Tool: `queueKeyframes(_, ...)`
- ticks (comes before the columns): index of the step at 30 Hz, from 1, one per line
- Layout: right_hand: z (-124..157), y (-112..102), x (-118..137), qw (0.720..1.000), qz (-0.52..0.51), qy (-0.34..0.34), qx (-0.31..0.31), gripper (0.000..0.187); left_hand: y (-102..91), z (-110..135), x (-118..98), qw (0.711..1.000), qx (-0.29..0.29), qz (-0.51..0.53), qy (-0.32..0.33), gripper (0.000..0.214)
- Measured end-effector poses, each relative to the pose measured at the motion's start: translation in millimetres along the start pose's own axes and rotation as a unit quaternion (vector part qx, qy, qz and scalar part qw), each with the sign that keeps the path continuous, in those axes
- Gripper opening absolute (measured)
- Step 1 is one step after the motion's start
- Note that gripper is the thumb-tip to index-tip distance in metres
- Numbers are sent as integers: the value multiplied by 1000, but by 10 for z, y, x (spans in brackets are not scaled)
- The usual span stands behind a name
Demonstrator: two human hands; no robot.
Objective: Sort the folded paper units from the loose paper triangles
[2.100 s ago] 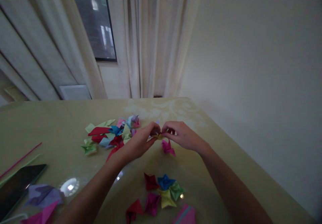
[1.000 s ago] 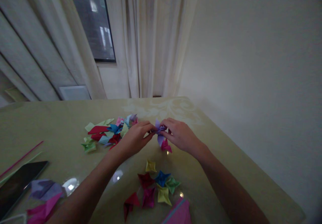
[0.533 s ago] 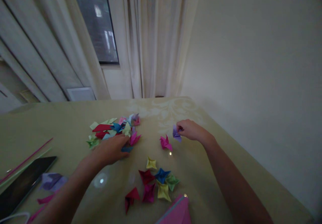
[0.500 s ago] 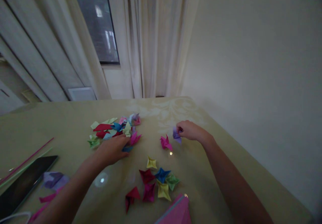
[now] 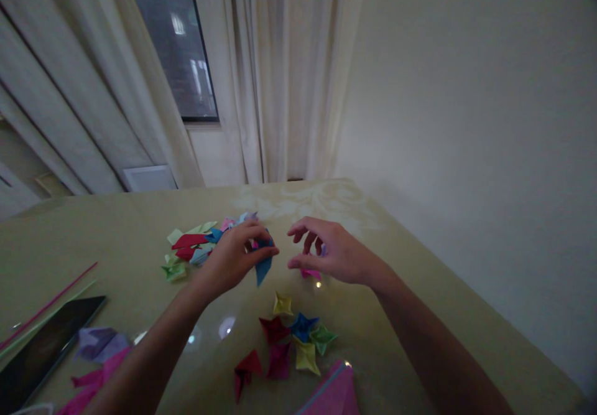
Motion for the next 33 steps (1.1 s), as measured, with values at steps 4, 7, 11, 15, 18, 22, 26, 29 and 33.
queueKeyframes(4,-14,119,77,999,-25,-2,-35,36,164,-125,-138,995,-12,98,-26,23)
queueKeyframes(7,-28,110,9,999,-3,8,-53,15,251,-140,-175,982,-16,184,-47,25)
queueKeyframes(11,-40,51,-98,997,62,14,-40,5,237,-152,-47,982,4,179,-62,31)
queueKeyframes(15,-33,-141,-404,983,162,69,-55,6,186,-111,407,992,25,-97,-72,24)
queueKeyframes(18,2,-341,-818,959,243,133,-55,6,233,-34,740,963,106,-233,-90,25)
queueKeyframes(22,94,-484,-1364,928,297,226,-18,11,329,-13,826,960,168,-195,-108,21)
queueKeyframes(26,217,-478,-1642,930,264,254,30,19,338,-98,606,982,172,-54,-64,20)
queueKeyframes(29,301,-514,-1697,928,258,262,63,24,290,-143,426,986,166,-3,-15,10)
queueKeyframes(33,334,-657,-1569,912,298,280,39,23,222,-145,270,991,113,-36,62,7)
Point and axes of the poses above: each hand's wrist, its own z-axis away from the middle knuckle, its own y-axis out of the palm, x = y × z, the point moved 1 cm from there along -z, towards the middle knuckle, and after that the axes turned 7 degrees about z, right-handed, at the moved point
